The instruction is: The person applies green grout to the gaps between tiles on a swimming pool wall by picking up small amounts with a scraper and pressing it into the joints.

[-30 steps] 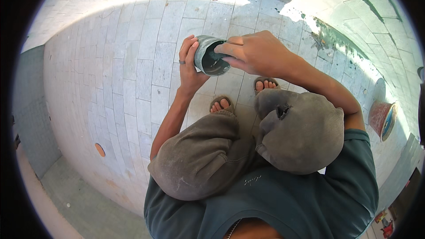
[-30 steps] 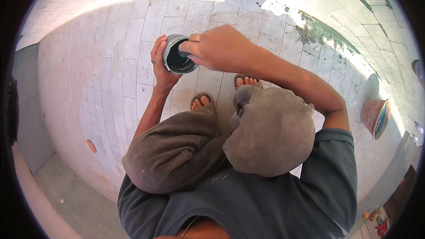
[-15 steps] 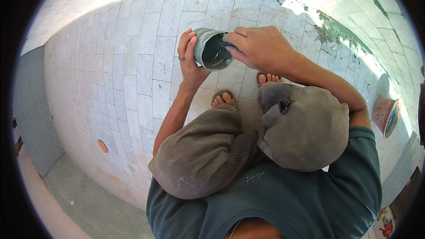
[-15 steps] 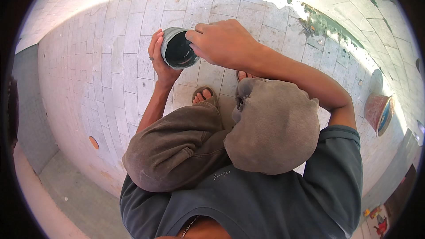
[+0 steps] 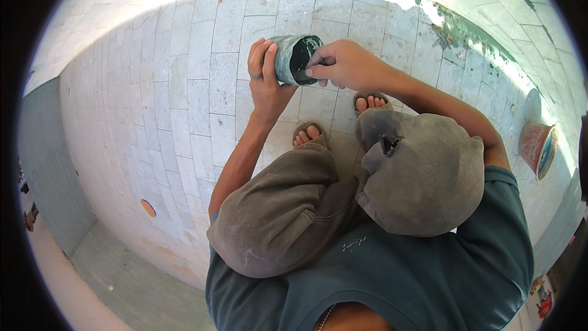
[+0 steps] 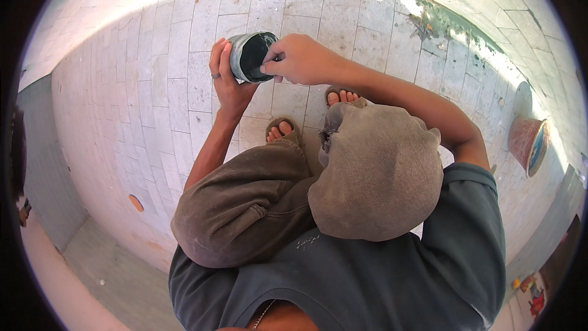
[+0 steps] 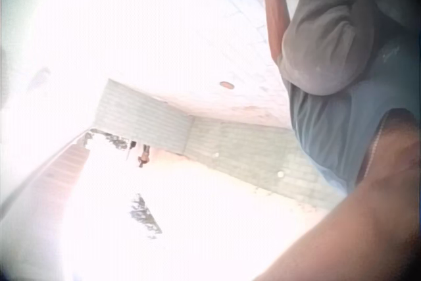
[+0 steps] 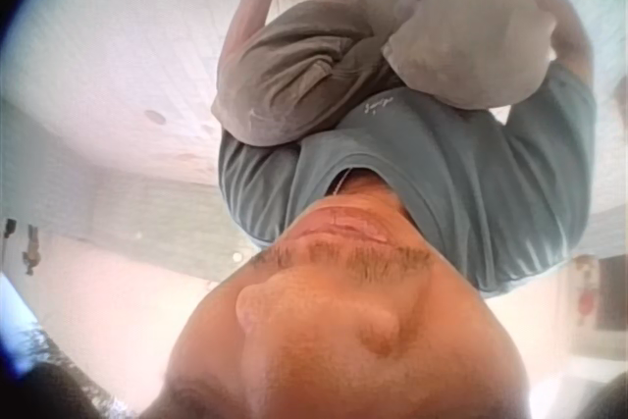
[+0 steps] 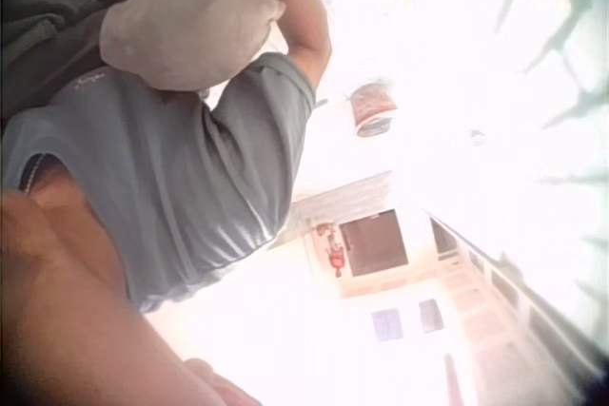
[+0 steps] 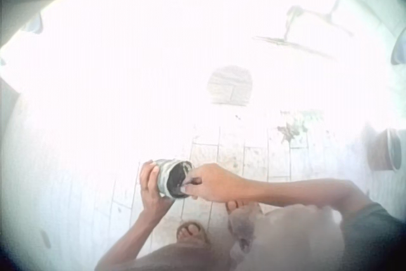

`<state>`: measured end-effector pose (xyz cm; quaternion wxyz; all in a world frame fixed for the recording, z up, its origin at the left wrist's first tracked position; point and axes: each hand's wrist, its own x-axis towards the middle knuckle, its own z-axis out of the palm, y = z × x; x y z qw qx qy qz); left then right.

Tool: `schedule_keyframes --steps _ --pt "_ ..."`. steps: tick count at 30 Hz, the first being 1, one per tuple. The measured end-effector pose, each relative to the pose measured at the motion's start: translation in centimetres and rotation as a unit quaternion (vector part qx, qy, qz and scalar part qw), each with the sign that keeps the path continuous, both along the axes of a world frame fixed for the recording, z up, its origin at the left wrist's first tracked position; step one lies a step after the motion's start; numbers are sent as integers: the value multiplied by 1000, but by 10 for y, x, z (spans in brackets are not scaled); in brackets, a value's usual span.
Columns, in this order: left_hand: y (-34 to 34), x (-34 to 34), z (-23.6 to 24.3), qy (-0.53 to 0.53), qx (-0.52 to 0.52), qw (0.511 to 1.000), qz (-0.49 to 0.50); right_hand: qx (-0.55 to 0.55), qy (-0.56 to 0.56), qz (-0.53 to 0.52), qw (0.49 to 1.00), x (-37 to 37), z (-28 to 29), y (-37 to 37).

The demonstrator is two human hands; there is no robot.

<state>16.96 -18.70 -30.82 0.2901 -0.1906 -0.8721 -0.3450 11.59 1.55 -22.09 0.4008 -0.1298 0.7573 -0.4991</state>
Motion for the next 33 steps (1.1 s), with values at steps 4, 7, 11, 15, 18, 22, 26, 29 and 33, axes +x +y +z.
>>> schedule_keyframes --steps 4,7,11,15,18,22,26,29,33 --pt "-3 -1 -4 -47 27 998 12 -94 -190 -104 972 2 -10 6" --pt "-4 -1 -7 -94 48 993 55 -188 -274 -173 927 3 -18 17" --pt "-6 3 -3 -111 73 985 111 -290 -234 -273 887 -3 -1 31" --pt "-6 6 -10 -151 160 969 111 -300 -100 -399 861 -32 9 54" --pt "-3 14 -5 -165 170 963 125 -341 -51 -474 810 -52 17 70" --pt "-4 24 -4 -178 196 956 124 -321 94 -548 766 -84 24 94" --pt "0 29 -5 -171 205 957 113 -182 274 -633 701 -113 32 108" --pt "-4 34 -8 -175 212 954 117 -106 344 -673 645 -126 30 105" --pt "-6 44 -9 -190 251 941 124 -38 398 -663 633 -132 32 97"
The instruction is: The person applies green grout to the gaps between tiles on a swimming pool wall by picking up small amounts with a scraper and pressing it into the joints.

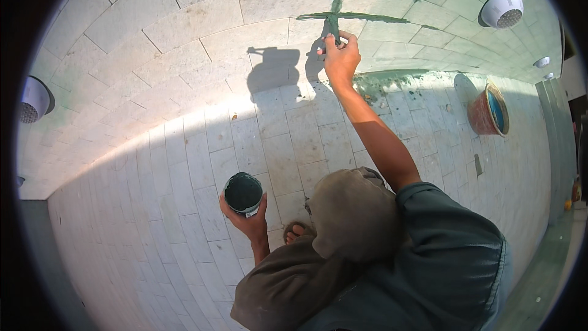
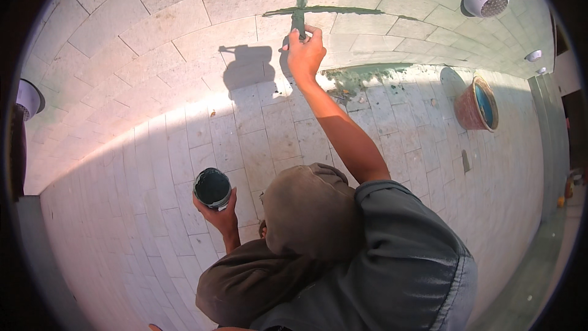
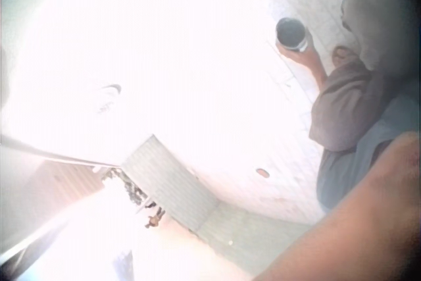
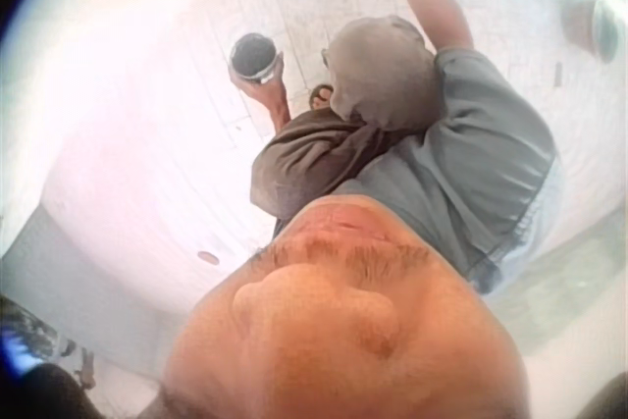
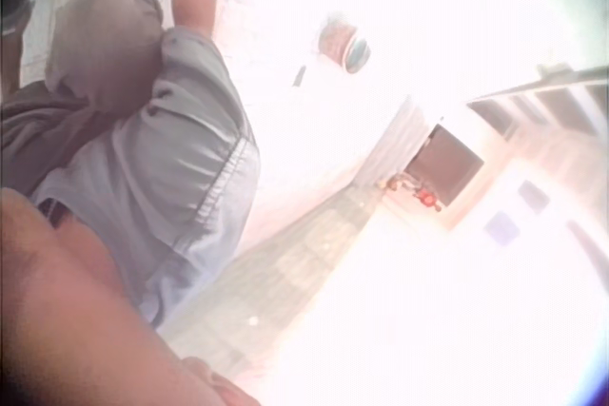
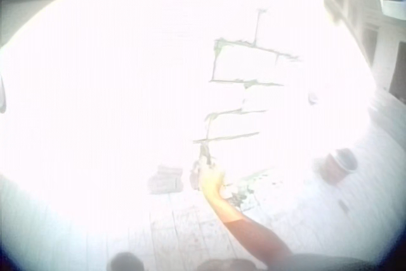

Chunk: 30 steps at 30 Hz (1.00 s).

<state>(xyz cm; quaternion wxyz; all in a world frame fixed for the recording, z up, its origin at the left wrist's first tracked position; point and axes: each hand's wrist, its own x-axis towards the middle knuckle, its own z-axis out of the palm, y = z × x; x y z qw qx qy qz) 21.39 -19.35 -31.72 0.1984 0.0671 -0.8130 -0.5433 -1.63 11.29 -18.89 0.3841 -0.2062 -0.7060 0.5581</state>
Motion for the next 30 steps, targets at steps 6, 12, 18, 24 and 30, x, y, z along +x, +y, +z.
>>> schedule_keyframes --steps 6,12,18,24,30 --pt "-8 7 -5 -8 36 999 7 60 -2 -8 998 -13 -7 -11" --pt "-12 5 -6 -2 36 999 5 108 -24 3 994 -23 -19 -17" --pt "-10 -1 0 6 33 999 -2 110 -6 59 992 -18 -16 -29" --pt "-8 -1 4 -6 24 1000 2 47 -11 47 998 -4 -7 -31" --pt "-1 -2 8 -14 53 998 7 99 3 -52 994 -9 -12 -4"
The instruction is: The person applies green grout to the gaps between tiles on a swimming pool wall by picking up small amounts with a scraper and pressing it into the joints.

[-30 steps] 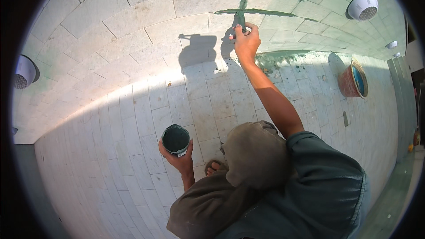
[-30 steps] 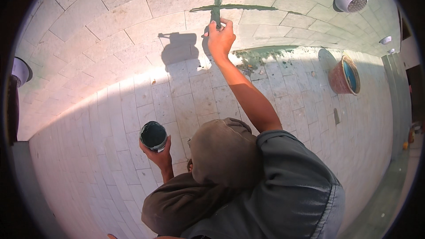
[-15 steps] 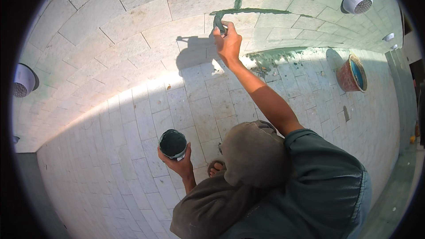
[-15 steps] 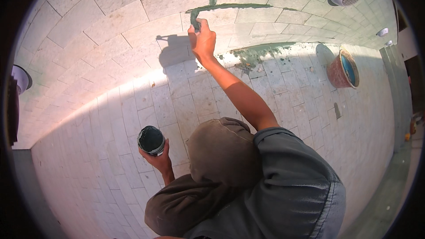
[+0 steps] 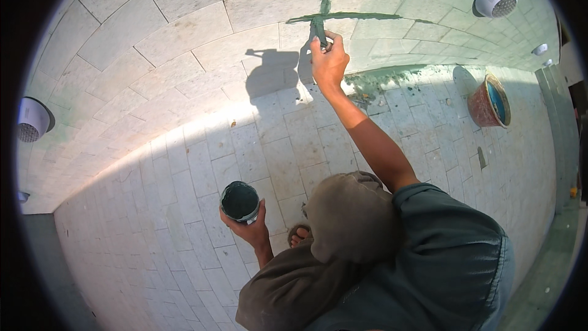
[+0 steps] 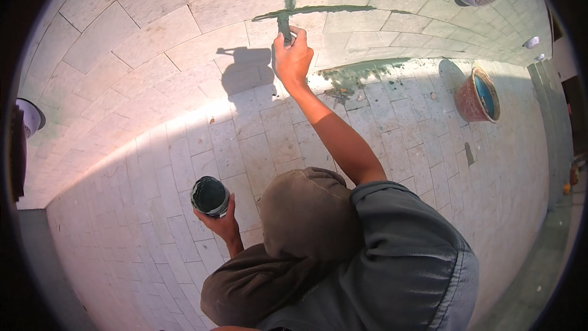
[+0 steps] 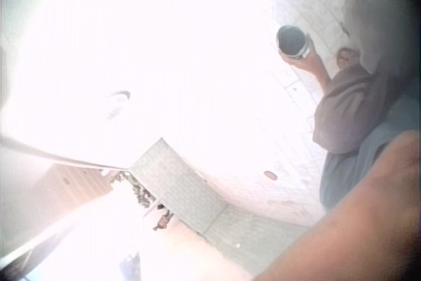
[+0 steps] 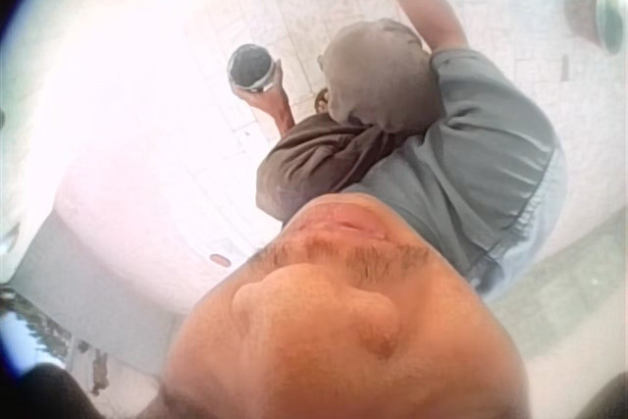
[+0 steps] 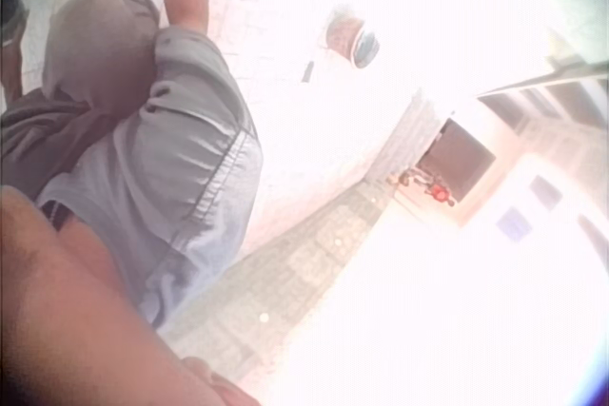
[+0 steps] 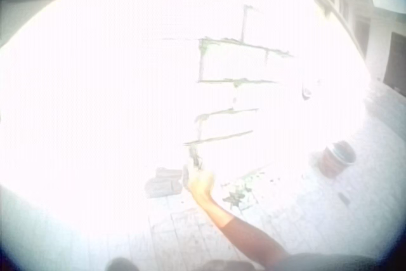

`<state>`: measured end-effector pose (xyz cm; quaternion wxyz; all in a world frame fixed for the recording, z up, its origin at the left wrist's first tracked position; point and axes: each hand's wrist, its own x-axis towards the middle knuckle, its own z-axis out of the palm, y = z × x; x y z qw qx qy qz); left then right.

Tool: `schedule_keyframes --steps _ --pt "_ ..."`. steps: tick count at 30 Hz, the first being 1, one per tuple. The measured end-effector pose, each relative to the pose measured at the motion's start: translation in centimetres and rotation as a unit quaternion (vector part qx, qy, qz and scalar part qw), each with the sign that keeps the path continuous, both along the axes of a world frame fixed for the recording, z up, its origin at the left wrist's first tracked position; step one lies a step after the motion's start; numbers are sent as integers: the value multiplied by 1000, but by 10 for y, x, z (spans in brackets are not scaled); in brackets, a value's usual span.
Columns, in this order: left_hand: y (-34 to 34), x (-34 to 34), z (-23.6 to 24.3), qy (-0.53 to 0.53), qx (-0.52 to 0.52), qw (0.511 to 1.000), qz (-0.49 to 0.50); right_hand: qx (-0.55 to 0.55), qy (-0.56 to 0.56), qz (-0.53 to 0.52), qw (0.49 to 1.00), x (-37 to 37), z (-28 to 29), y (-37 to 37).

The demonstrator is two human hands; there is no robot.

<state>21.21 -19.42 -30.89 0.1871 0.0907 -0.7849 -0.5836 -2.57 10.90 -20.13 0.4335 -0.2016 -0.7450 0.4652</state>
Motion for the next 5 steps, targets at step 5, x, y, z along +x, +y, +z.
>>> schedule_keyframes --steps 5 --pt "2 0 -2 -1 9 1000 1 72 -12 15 997 -11 -7 -7"
